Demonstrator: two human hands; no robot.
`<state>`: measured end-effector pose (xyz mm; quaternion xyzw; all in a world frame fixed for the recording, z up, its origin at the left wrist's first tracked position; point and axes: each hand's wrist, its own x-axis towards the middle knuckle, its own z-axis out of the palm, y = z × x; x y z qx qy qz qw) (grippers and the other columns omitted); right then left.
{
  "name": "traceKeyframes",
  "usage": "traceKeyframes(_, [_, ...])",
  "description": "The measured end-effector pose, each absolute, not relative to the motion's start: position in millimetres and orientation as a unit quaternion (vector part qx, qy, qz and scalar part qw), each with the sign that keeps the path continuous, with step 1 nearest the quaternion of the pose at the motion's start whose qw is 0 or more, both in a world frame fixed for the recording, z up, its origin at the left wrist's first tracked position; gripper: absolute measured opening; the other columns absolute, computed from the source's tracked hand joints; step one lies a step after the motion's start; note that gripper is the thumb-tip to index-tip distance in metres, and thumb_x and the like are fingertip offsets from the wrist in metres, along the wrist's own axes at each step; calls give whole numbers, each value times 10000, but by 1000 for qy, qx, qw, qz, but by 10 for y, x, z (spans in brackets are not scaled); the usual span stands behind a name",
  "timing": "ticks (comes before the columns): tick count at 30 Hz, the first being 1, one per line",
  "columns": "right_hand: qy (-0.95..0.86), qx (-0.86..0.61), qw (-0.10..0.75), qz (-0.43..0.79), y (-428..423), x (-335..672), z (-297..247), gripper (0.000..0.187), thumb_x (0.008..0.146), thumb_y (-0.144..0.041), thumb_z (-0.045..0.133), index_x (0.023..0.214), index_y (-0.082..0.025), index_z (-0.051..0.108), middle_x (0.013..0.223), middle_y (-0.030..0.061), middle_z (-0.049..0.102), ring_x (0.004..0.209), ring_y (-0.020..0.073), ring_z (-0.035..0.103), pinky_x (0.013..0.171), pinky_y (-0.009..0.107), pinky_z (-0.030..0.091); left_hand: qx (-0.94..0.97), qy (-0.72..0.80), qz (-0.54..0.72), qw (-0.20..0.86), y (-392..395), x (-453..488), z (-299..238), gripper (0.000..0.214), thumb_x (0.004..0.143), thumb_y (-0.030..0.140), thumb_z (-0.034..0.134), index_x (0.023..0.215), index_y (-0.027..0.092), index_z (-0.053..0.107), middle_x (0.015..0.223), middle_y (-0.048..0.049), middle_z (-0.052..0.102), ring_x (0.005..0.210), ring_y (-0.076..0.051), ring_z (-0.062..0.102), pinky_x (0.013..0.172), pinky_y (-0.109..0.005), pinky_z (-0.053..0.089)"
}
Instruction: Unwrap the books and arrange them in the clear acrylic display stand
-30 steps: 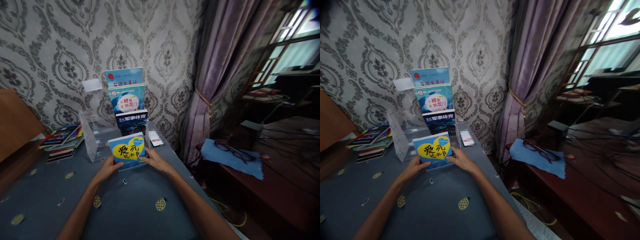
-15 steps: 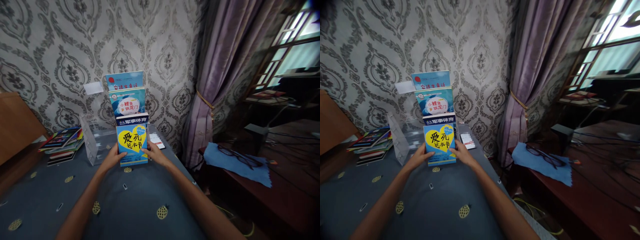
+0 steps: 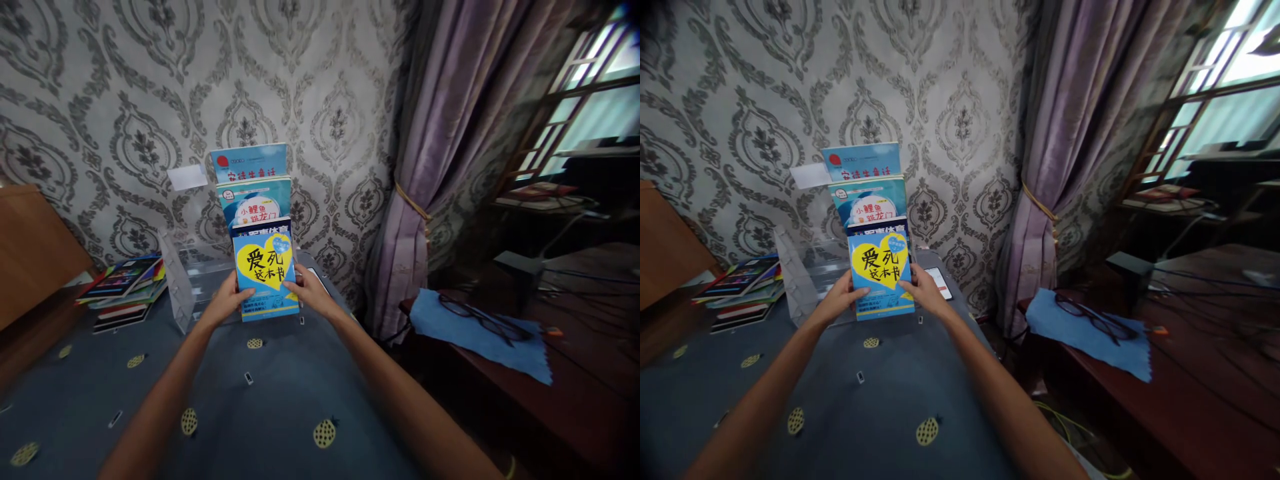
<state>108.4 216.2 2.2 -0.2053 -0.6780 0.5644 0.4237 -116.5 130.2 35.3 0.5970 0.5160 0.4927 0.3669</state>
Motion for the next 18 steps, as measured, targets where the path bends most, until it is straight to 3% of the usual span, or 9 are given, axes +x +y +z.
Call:
traceKeyframes(11, [-705, -193, 448, 515, 2359, 1045, 213, 582, 773, -520, 757, 1220, -219, 537, 1199, 109, 711, 1075, 326, 698, 890, 506, 602, 619, 509, 496, 333, 1546, -1210, 523, 691, 690, 401, 760, 1276, 186, 466, 1029, -77, 702, 695, -176, 642, 439, -199, 434])
traceKeyframes(18, [-724, -191, 452, 484, 2511, 1009, 402, 598, 782, -564, 723, 1226, -230, 503, 1169, 108, 708, 1087, 326, 681, 866, 477, 597, 619, 522, 509, 293, 1704, -1253, 651, 614, 697, 358, 747, 1237, 176, 520, 995, -81, 706, 776, -243, 670, 521, -279, 509])
